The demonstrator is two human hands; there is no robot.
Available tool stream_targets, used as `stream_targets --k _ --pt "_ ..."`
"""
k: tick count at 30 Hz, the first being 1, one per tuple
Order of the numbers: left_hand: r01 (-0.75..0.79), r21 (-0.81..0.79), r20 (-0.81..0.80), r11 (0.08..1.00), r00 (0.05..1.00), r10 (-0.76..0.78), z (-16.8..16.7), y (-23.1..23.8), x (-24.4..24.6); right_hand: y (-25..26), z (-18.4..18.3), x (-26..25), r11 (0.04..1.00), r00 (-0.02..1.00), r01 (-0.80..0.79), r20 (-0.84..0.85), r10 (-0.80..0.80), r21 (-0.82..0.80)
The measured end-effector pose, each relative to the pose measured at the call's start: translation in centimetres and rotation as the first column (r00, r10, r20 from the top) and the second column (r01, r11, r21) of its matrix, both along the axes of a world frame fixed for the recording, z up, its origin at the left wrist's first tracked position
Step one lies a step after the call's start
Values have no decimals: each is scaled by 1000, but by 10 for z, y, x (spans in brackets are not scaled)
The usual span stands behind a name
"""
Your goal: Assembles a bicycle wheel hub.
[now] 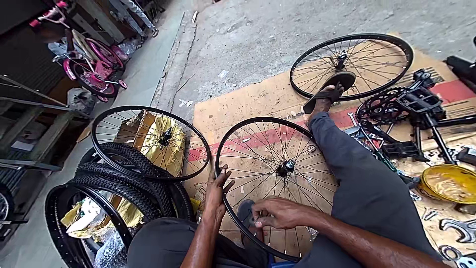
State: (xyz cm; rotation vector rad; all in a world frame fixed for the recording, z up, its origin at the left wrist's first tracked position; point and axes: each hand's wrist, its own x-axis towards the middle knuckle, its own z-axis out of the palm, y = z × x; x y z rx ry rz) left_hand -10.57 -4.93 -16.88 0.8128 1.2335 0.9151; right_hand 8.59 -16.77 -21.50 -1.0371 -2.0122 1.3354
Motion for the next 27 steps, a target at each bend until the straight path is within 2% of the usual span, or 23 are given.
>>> stream_targets --k 2,3,5,6,8,10,12,13,15,16,18,20,21,23,25,27 --pt "38 70 92 997 995 -45 3 -18 2 -1 7 15 972 979 202 -17 -202 116" --pt "57 96 127 994 989 -69 4 -27 1 -2 7 22 922 952 279 47 -302 269" --pt "85 123 158 989 982 -104 3 -43 -1 -5 1 31 829 886 236 240 -398 506" --pt "96 131 145 987 983 -115 1 -46 -3 -8 -2 30 820 868 174 308 -389 545" --pt "74 107 115 991 990 -87 0 -41 -4 -13 -3 15 843 900 62 334 -278 535" --pt "32 38 90 999 995 -35 -1 -32 -3 -14 -3 -9 905 975 19 192 -111 426" --pt "4 -17 69 1000 998 -3 -4 -28 -4 -11 -4 -25 951 995 73 47 -91 301" --pt "-5 -33 59 999 998 7 -5 -28 -4 -9 -8 -30 952 990 108 54 -129 288" --pt "-21 -50 40 999 999 23 -5 -29 -4 -7 -16 -41 935 967 116 177 -183 335" --pt "-25 -54 33 998 999 26 -6 -29 -4 -6 -16 -43 942 959 77 233 -159 328" --pt "-32 -54 22 998 999 33 -7 -28 -3 -1 -6 -33 976 967 -33 256 -23 215" --pt "-39 -55 23 998 999 41 -8 -27 -3 2 5 -12 989 986 -115 134 102 98" --pt "-46 -56 26 997 999 47 -8 -27 -3 1 7 -5 992 992 -107 71 103 67" --pt "-59 -59 24 997 998 61 -6 -29 -1 -3 8 -10 999 997 30 66 -32 36" --pt "-53 -47 28 997 998 54 -3 -30 1 -6 3 -32 976 957 149 223 -183 161" --pt "-44 -31 30 999 999 45 -4 -30 3 -5 -1 -41 974 933 82 327 -150 213"
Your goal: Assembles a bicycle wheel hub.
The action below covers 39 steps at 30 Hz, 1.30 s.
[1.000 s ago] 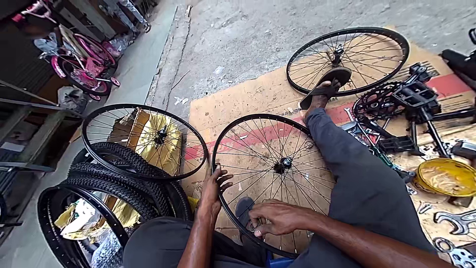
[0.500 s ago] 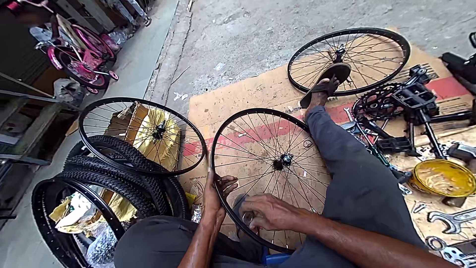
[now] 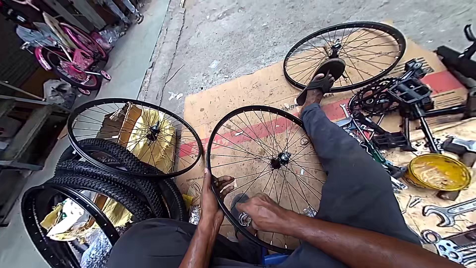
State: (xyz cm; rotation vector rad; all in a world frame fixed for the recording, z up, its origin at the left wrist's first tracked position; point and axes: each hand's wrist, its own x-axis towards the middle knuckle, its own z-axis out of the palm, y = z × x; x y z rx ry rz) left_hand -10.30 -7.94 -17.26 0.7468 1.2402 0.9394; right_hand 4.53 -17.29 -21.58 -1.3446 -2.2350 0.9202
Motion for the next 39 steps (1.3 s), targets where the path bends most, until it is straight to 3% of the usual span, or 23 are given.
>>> stream_targets --k 3,5,8,9,11,14,16,19,21,24,26,28,29,31,34,36,37,39 --pt "-6 1 -4 1000 1000 6 -1 1 -1 9 12 29 964 967 -215 -174 187 -156" --pt "-3 1 8 1000 1000 3 -1 1 -2 10 13 40 955 942 -216 -303 148 -205" --pt "17 13 2 1000 1000 -17 -1 0 0 2 10 16 994 993 -3 -117 -10 -108" --pt "15 14 1 1000 1000 -15 -2 0 1 1 6 8 999 1000 13 -28 -14 -43" --pt "9 8 -4 1000 1000 -9 -2 0 1 4 8 9 994 998 -63 -1 63 -87" --pt "-2 3 -3 1000 1000 2 -3 1 -1 10 18 39 943 943 -260 -265 202 -206" --pt "11 13 -7 1000 1000 -11 -2 0 -2 7 14 39 953 929 -187 -357 93 -237" --pt "22 16 -16 1000 1000 -22 -2 0 0 1 3 11 997 996 16 -87 -23 -75" --pt "17 19 -16 1000 1000 -17 -3 1 0 4 4 8 999 999 -38 -4 38 -37" --pt "14 17 -3 1000 1000 -14 -2 1 -1 12 16 36 946 947 -243 -262 185 -213" --pt "18 25 -3 1000 1000 -18 -1 -1 -1 11 11 40 942 917 -216 -385 105 -257" --pt "29 29 -7 999 1000 -29 -2 -1 -1 6 8 25 976 971 -42 -240 -11 -214" --pt "26 30 -11 999 1000 -26 -2 0 0 5 4 15 993 992 11 -123 -25 -116" --pt "24 33 -24 999 999 -23 -2 1 0 6 3 7 999 1000 -30 -6 30 -40" --pt "33 32 -24 999 999 -32 -2 0 -1 13 15 33 951 953 -243 -231 198 -190" --pt "38 30 -18 999 999 -38 -2 -1 -2 13 9 41 945 910 -242 -388 142 -221" --pt "42 30 -24 999 999 -41 -3 -1 -2 11 7 37 956 924 -172 -376 72 -237" --pt "42 35 -34 999 999 -40 -3 0 -1 6 5 20 986 981 -8 -191 -24 -166"
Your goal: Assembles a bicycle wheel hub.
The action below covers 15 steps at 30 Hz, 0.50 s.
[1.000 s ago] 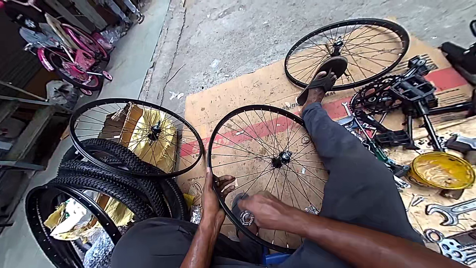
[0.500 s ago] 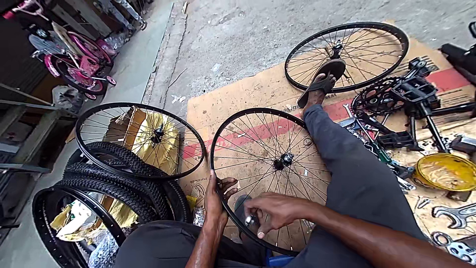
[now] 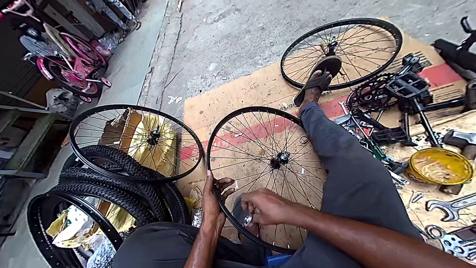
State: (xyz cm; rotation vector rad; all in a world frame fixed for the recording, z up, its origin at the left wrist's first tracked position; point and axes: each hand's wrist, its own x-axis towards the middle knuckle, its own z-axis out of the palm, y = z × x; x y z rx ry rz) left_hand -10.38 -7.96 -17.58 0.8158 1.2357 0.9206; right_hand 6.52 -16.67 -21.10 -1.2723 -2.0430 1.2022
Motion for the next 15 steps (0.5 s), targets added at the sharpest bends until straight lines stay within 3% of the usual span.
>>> stream_targets --k 2,3,6,8,11,13,15 --pt "-9 5 2 1000 1000 9 -1 1 1 -4 -5 -13 989 986 -21 168 -4 149" --pt "-9 4 3 1000 1000 9 -2 1 0 -3 -3 -11 986 984 -73 173 47 148" --pt "-11 5 5 1000 1000 11 -1 1 0 6 8 16 966 966 -257 -38 257 -3" --pt "-11 3 8 1000 1000 11 -1 0 -1 5 4 19 975 967 -215 -152 206 -47" --pt "-5 -1 0 1000 1000 5 -1 1 0 -3 1 -5 999 999 -5 42 3 51" --pt "-14 1 -19 1000 1000 14 0 2 1 -8 -4 -17 985 985 -18 173 -13 174" --pt "-18 11 -88 1000 996 19 2 6 2 -5 -1 -7 980 983 -133 142 112 145"
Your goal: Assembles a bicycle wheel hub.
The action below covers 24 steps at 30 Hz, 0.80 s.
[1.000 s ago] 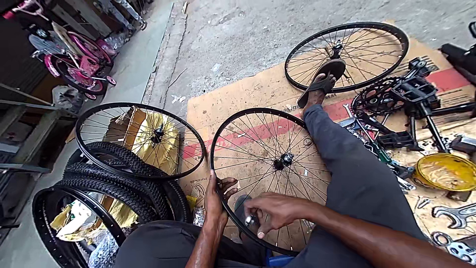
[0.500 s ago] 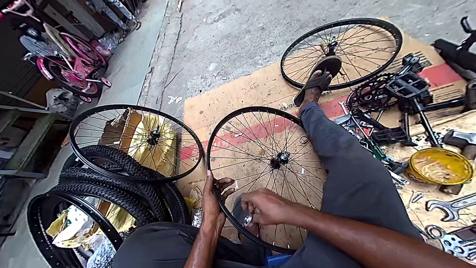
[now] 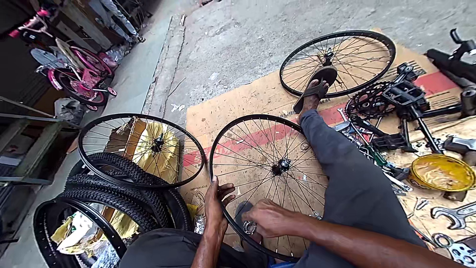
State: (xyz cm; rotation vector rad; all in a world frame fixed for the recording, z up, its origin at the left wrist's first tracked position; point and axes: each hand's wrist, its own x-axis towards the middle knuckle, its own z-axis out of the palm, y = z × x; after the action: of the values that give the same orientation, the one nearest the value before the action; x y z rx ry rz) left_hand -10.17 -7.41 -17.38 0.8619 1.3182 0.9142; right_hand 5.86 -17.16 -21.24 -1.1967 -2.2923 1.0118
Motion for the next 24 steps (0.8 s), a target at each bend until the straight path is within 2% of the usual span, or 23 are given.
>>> stream_targets --k 2,4,8,10,11,13,15,17,19,21,23,24 --pt "50 -6 -31 999 998 -50 2 14 -3 4 2 16 988 986 -138 -107 130 -73" --pt "65 -37 -5 997 998 -66 4 31 -7 4 1 20 980 975 -180 -146 168 -80" --pt "9 -20 35 1000 999 -8 0 34 -3 12 0 19 990 977 -110 -193 91 -92" --pt "-2 51 82 999 997 -2 3 16 1 12 6 35 994 957 30 -284 -58 -102" --pt "3 90 108 996 994 -13 5 2 2 10 9 44 989 950 128 -276 -144 -75" --pt "10 124 158 992 987 -30 7 -23 2 5 8 59 964 964 257 -94 -250 71" --pt "8 88 178 996 984 -23 4 -33 0 -1 -2 60 973 975 191 93 -204 131" --pt "1 20 136 1000 991 -4 2 -27 -3 -5 -5 43 991 994 92 49 -97 99" --pt "-44 -51 94 998 994 48 2 -15 -3 -3 -6 20 996 984 57 -169 -46 64" --pt "-69 -92 93 993 993 78 1 -9 -4 3 -6 9 996 946 68 -314 -84 -63" --pt "-81 -121 94 989 991 93 0 -6 -3 6 -2 8 975 953 141 -243 -180 -172" --pt "-88 -128 91 988 991 100 1 -7 -2 5 -3 3 970 963 191 -160 -215 -152"
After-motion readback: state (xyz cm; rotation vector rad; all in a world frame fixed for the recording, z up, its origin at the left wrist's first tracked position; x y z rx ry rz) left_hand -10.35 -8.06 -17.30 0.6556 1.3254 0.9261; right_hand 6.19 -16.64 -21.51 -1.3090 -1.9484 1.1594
